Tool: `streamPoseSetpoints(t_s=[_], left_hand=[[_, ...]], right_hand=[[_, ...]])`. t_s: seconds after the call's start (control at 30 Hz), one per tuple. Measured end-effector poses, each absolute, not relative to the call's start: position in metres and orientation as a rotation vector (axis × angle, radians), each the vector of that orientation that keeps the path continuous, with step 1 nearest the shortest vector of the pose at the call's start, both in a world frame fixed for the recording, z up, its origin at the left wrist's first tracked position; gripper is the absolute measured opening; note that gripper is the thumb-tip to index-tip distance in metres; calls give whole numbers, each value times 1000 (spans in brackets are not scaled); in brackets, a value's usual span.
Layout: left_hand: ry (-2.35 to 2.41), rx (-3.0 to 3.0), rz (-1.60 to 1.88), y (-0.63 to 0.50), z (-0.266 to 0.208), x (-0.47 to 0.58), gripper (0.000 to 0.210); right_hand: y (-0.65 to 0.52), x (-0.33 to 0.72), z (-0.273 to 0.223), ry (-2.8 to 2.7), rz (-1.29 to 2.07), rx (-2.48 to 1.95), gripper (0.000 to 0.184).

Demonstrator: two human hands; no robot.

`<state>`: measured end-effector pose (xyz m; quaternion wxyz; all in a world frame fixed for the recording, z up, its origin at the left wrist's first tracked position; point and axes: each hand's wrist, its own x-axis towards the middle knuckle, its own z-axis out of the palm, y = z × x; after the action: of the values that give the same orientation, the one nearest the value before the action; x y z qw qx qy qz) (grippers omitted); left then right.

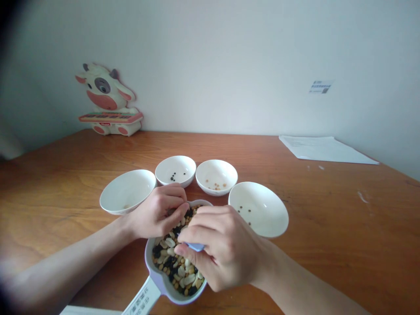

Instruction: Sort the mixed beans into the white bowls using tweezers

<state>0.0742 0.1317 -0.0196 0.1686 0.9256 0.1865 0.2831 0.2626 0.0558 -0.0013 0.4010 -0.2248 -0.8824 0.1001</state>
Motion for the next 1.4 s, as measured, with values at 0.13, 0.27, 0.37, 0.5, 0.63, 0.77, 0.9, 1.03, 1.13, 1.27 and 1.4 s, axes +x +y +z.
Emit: streamPoseSetpoints(t_s=[0.13,0.27,0.37,0.5,0.63,0.77,0.9,1.03,1.13,1.27,1.4], left_hand=[[556,2602,831,131,-21,75,38],[564,2601,829,132,-22,75,38],[560,2600,836,132,-22,75,37],[555,2594,837,132,-22,76,37],[549,2600,831,132,-21,76,37],[547,2592,836,131,-19,76,37],[551,2577,829,131,-19,75,37],[552,2589,820,131,-19,75,37],[547,2590,819,131,-20,75,37],[556,2587,813,130,-20,75,37],[547,2594,820,131,-20,75,37]], right_hand=[[59,260,-7,-2351,269,-661,15],[60,267,-6,-2292,204,-794,24],[59,269,-4,-2255,235,-766,19],[60,265,-6,-2344,290,-757,18],[61,265,-7,-2264,249,-792,21],[61,265,-7,-2245,268,-743,19],[62,264,-11,-2271,278,-749,22],[61,262,-12,-2168,316,-712,16],[60,261,-11,-2168,362,-704,18],[60,260,-9,-2198,374,-710,22],[59,261,-8,-2182,371,-709,22]])
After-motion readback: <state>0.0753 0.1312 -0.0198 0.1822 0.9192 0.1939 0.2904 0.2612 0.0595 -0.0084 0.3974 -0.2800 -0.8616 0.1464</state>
